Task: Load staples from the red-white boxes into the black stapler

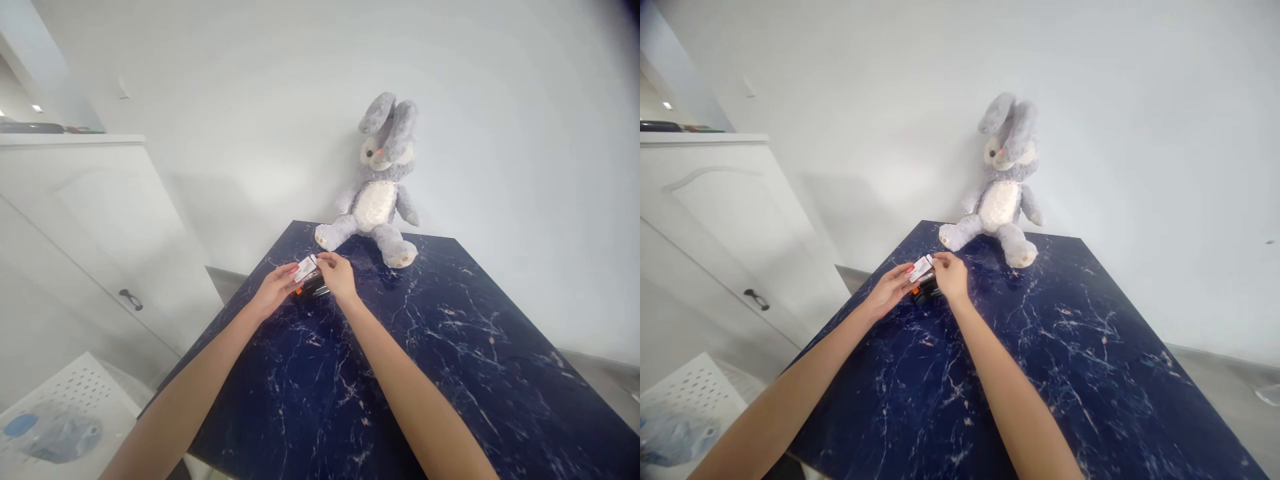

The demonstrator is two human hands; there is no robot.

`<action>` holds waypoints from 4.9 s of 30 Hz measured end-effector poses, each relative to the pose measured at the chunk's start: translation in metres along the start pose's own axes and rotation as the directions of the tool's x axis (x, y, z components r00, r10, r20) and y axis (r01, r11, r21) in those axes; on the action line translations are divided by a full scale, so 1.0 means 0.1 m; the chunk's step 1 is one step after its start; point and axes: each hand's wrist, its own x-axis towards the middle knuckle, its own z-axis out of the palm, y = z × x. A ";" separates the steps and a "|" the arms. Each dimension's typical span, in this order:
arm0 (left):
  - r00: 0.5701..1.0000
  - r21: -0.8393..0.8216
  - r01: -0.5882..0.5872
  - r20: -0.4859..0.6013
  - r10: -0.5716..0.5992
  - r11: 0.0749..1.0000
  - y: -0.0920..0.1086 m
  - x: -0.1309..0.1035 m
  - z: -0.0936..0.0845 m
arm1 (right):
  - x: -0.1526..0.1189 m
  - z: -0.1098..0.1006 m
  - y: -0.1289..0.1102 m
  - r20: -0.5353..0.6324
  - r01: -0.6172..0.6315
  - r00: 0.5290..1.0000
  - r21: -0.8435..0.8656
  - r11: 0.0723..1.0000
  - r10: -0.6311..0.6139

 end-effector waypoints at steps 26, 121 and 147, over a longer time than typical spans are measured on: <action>0.998 0.053 -0.054 -0.021 0.056 0.997 0.01 0.00 0.05 | -0.02 -0.04 -0.10 0.086 -0.096 0.993 0.157 0.983 0.083; 0.999 -0.092 0.041 -0.008 -0.042 0.995 0.06 0.00 0.00 | -0.06 -0.21 -0.25 0.187 0.413 0.911 -0.373 0.831 -0.368; 0.998 0.015 0.044 0.049 -0.045 0.999 0.08 -0.02 0.00 | 0.06 -0.28 -0.25 0.169 -0.134 0.978 0.050 0.990 0.124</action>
